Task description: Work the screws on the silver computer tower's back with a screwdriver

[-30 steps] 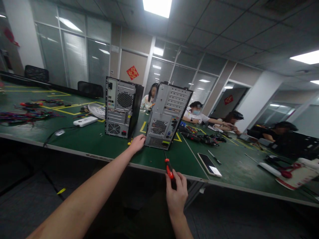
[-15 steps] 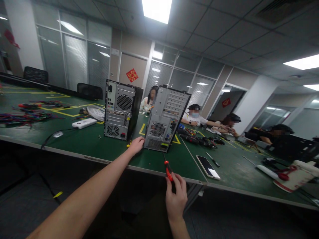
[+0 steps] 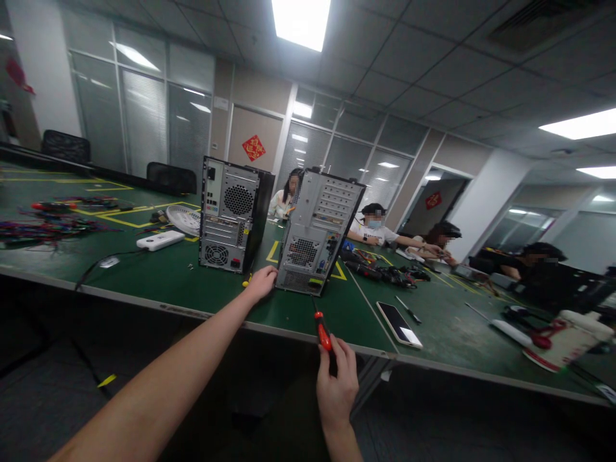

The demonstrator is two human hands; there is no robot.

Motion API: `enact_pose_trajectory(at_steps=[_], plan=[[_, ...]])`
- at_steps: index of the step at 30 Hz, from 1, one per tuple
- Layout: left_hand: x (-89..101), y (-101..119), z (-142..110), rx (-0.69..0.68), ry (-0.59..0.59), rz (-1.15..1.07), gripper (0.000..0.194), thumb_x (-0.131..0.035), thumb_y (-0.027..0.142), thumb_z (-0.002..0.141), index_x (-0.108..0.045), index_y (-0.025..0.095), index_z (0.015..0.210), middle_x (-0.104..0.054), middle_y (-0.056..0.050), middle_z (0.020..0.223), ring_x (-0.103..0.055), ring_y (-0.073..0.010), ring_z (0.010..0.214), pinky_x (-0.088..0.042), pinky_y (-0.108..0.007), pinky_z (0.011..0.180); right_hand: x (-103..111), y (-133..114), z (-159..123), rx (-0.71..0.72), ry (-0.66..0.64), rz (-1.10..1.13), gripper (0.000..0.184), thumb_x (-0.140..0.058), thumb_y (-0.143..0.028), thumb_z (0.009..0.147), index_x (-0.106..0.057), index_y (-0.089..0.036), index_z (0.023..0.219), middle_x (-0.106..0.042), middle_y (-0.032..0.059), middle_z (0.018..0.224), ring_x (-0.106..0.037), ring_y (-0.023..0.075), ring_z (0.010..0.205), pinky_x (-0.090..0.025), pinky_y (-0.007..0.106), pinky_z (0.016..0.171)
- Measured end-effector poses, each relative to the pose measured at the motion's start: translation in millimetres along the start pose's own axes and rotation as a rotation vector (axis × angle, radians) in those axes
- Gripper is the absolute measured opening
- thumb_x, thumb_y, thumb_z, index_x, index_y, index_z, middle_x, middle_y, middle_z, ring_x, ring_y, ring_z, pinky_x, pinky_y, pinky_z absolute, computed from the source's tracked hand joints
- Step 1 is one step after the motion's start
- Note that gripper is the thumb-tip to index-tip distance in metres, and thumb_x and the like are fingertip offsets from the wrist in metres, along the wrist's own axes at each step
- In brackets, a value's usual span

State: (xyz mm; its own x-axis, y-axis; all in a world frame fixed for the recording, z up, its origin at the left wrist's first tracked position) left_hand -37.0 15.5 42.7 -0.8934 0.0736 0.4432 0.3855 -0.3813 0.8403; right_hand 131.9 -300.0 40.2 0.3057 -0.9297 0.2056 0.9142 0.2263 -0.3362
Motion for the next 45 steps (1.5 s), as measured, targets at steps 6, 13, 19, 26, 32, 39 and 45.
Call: enact_pose_trajectory(at_steps=[6,13,19,26,32,39,45], plan=[[0.4,1,-1,-0.013,-0.001,-0.028,0.026,-0.048,0.026,0.092,-0.073,0.022,0.092,-0.076,-0.005,0.098,-0.069,-0.0206,0.096,-0.049,-0.029,0.087,1,-3,0,0.047,0.003,0.002,0.023,-0.057,-0.017,0.102,-0.071,-0.017,0.121,-0.071,0.0143,0.121,-0.070,0.0227,0.112,-0.057,0.037,0.096],[-2.2,-6,3,-0.004,-0.001,-0.056,0.027,-0.048,0.029,0.092,-0.074,0.022,0.095,-0.076,-0.005,0.097,-0.069,-0.0212,0.093,-0.051,-0.030,0.084,5,0,3,-0.001,0.029,0.015,0.018,-0.070,-0.029,0.097,-0.076,-0.017,0.108,-0.071,0.0101,0.101,-0.071,0.0207,0.092,-0.059,0.034,0.084],[-4.8,-12,5,0.016,-0.013,-0.085,0.027,-0.048,0.031,0.093,-0.074,0.022,0.096,-0.076,-0.006,0.097,-0.069,-0.0209,0.093,-0.051,-0.029,0.080,-2,-6,-3,0.055,-0.003,0.046,0.032,-0.054,-0.017,0.103,-0.073,-0.022,0.128,-0.071,0.0124,0.122,-0.070,0.0220,0.111,-0.059,0.037,0.094],[-2.5,-7,3,0.009,0.004,-0.077,0.026,-0.048,0.027,0.091,-0.073,0.021,0.092,-0.077,-0.005,0.096,-0.069,-0.0201,0.090,-0.051,-0.028,0.080,4,1,0,-0.014,0.043,0.041,0.020,-0.067,-0.028,0.098,-0.076,-0.016,0.112,-0.073,0.0123,0.105,-0.072,0.0226,0.097,-0.058,0.037,0.088],[-2.1,-5,2,0.012,0.004,-0.075,0.026,-0.048,0.027,0.091,-0.074,0.021,0.094,-0.076,-0.005,0.094,-0.070,-0.0203,0.089,-0.051,-0.029,0.081,2,2,-2,0.018,0.019,0.043,0.024,-0.062,-0.023,0.101,-0.075,-0.019,0.121,-0.072,0.0124,0.113,-0.071,0.0221,0.103,-0.058,0.036,0.090],[-2.0,-7,3,0.022,-0.001,-0.053,0.027,-0.048,0.028,0.092,-0.074,0.022,0.096,-0.077,-0.005,0.093,-0.070,-0.0202,0.090,-0.052,-0.028,0.081,5,4,0,0.006,0.020,0.008,0.025,-0.060,-0.023,0.102,-0.073,-0.017,0.122,-0.072,0.0141,0.117,-0.070,0.0231,0.108,-0.057,0.037,0.092],[-3.2,-9,4,0.015,-0.001,-0.078,0.027,-0.048,0.029,0.093,-0.073,0.021,0.095,-0.076,-0.005,0.093,-0.070,-0.0206,0.091,-0.052,-0.029,0.078,6,7,2,-0.035,0.008,0.055,0.019,-0.071,-0.032,0.097,-0.074,-0.016,0.107,-0.071,0.0098,0.098,-0.069,0.0202,0.087,-0.058,0.033,0.079]])
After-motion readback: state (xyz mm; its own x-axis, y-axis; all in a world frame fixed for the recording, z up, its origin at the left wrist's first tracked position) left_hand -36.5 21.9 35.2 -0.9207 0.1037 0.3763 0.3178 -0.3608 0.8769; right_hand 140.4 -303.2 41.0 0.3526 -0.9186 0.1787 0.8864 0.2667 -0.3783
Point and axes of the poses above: each hand's wrist, its own z-axis towards the middle knuckle, its own x-axis out of the back of the hand, y = z × x, the point moved 10 cm from there along z, towards the middle knuckle
